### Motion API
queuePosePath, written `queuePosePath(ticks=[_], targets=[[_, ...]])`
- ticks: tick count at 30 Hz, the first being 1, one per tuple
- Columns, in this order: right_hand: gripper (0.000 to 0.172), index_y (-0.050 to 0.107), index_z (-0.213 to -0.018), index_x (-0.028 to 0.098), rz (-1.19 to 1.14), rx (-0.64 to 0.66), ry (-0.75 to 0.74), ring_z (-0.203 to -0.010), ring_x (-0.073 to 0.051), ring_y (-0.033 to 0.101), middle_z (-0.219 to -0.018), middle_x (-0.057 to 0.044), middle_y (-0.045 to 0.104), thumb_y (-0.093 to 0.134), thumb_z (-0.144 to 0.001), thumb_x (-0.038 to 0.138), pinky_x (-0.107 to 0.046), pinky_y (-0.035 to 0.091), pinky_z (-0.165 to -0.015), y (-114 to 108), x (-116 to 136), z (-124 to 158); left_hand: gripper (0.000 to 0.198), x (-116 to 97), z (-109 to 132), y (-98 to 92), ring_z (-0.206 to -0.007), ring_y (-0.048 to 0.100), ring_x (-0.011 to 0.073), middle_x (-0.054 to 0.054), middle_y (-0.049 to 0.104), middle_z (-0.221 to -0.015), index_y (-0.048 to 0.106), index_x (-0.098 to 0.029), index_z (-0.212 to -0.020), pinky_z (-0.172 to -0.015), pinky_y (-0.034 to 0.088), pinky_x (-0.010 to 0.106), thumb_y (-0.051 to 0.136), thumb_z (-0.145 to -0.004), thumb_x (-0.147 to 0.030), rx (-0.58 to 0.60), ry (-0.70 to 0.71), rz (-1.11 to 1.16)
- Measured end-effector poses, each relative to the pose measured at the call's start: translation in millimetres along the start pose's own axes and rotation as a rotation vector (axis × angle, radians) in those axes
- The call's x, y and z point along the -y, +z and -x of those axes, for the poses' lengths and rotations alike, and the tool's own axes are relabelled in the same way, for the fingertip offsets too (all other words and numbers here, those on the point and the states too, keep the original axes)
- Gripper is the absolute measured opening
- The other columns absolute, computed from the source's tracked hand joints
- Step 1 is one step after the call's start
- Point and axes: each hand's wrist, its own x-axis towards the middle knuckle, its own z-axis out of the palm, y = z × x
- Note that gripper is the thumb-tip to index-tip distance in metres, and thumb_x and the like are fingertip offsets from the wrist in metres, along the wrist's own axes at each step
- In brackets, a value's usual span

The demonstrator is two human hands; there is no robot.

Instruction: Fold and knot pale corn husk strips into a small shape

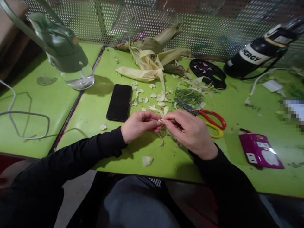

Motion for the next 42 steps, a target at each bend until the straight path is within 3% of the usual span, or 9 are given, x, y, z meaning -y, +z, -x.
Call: queuePosePath(ticks=[10,20,27,31,34,38,42], targets=[[0.006,0.061,-0.089,0.020,-0.141,0.064,0.020,-0.079,-0.016,0.062,-0.085,-0.004,0.064,0.057,-0.091,0.016,-0.030,0.049,-0.069,-4.4,-1.1,-1.4,0.009,1.7,-1.5,-1.8,-0.061,0.058,0.0059,-0.001,0.064,-0.068,0.066,-0.008,-0.087,-0.068,0.052,0.022,0.066,-0.078,-0.006,0.001,0.130,-0.254],[0.005,0.059,-0.087,0.019,-0.056,0.064,0.103,-0.068,-0.013,0.059,-0.079,-0.002,0.063,0.057,-0.090,0.016,-0.027,0.045,-0.059,-2.4,4.2,0.7,0.015,4.8,0.6,-4.0,-0.062,0.056,0.0069,0.000,0.065,-0.071,0.068,-0.010,-0.092,-0.065,0.048,0.021,0.068,-0.079,-0.017,-0.010,0.223,-0.452],[0.014,0.065,-0.095,0.021,-0.197,0.079,0.096,-0.086,-0.017,0.065,-0.093,-0.004,0.068,0.052,-0.092,0.016,-0.032,0.051,-0.075,-9.0,1.7,-2.0,0.012,3.4,-2.3,-5.3,-0.061,0.057,0.0067,-0.001,0.064,-0.068,0.065,-0.009,-0.086,-0.065,0.050,0.022,0.070,-0.078,-0.015,0.031,0.207,-0.340],[0.006,0.061,-0.094,0.023,-0.344,-0.031,0.228,-0.073,-0.015,0.063,-0.084,-0.001,0.066,0.061,-0.089,0.021,-0.029,0.050,-0.062,-2.7,2.8,-0.3,0.012,1.1,-2.2,-4.1,-0.062,0.061,0.0075,0.000,0.066,-0.069,0.063,-0.009,-0.087,-0.068,0.053,0.024,0.070,-0.077,-0.012,0.057,0.153,-0.212],[0.008,0.057,-0.087,0.024,-0.467,-0.110,0.293,-0.070,-0.015,0.063,-0.078,0.001,0.065,0.065,-0.086,0.022,-0.029,0.051,-0.060,3.2,4.0,1.6,0.012,0.0,-1.6,-4.2,-0.065,0.064,0.0081,0.001,0.068,-0.071,0.062,-0.009,-0.087,-0.070,0.054,0.024,0.069,-0.078,-0.012,0.067,0.132,-0.158],[0.005,0.061,-0.084,0.025,-0.339,-0.080,0.254,-0.072,-0.016,0.062,-0.079,0.000,0.066,0.066,-0.086,0.025,-0.031,0.050,-0.061,1.0,3.3,1.3,0.009,-0.2,-1.1,-4.7,-0.062,0.063,0.0075,0.000,0.067,-0.069,0.061,-0.009,-0.083,-0.068,0.054,0.023,0.069,-0.079,-0.011,0.053,0.126,-0.165],[0.008,0.066,-0.096,0.025,-0.251,-0.039,0.185,-0.081,-0.018,0.063,-0.096,-0.004,0.069,0.065,-0.088,0.025,-0.032,0.050,-0.064,-7.0,0.9,-0.9,0.006,-1.6,0.3,-2.9,-0.062,0.064,0.0076,0.000,0.066,-0.068,0.062,-0.010,-0.083,-0.070,0.055,0.024,0.067,-0.081,-0.010,0.018,0.099,-0.166]])
